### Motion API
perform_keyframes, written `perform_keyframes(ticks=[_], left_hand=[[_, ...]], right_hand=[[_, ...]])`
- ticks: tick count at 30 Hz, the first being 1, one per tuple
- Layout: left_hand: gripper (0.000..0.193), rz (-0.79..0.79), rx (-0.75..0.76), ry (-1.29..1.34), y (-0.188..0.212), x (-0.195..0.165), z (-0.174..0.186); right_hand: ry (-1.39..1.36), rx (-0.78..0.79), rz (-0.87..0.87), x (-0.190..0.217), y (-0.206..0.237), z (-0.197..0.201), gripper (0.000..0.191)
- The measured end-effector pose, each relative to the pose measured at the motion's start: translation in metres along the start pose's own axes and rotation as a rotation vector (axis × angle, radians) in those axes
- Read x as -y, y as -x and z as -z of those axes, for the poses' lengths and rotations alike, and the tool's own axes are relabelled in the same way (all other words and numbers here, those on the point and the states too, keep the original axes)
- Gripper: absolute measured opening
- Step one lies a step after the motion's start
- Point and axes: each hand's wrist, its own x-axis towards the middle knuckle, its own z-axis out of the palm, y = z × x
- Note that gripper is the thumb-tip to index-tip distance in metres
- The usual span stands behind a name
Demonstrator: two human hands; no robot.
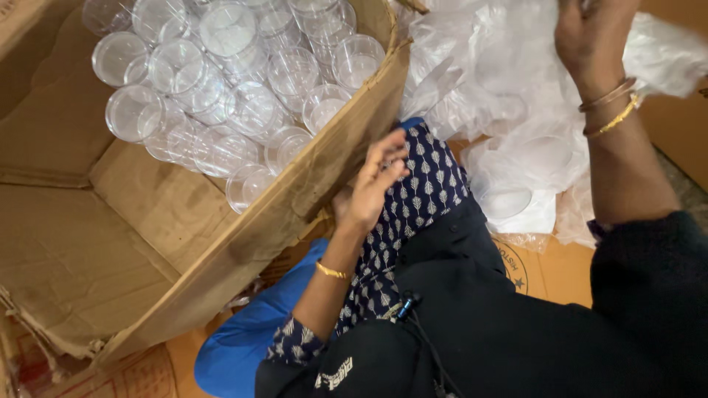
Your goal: The person sits on the floor with a cardboard box of clear plastic cups. They take plastic bags one at a time, open each bag, place a cup inside, and put the filled bag back into the box, repeating this for the whole episode.
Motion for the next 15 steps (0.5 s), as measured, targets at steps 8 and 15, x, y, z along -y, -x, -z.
perform_keyframes(ticks=[8,15], left_hand=[[0.043,-0.331,-0.212,-0.449,0.009,-0.072,-0.014],[0.018,-0.355,-0.337,-0.510,0.014,-0.099,-0.013]], right_hand=[[-1.026,0.312,-0.119,0.121,0.038,-0.053,0.077],[-1.472,0.476,-0.552,0.198,0.079,-0.083,0.014]])
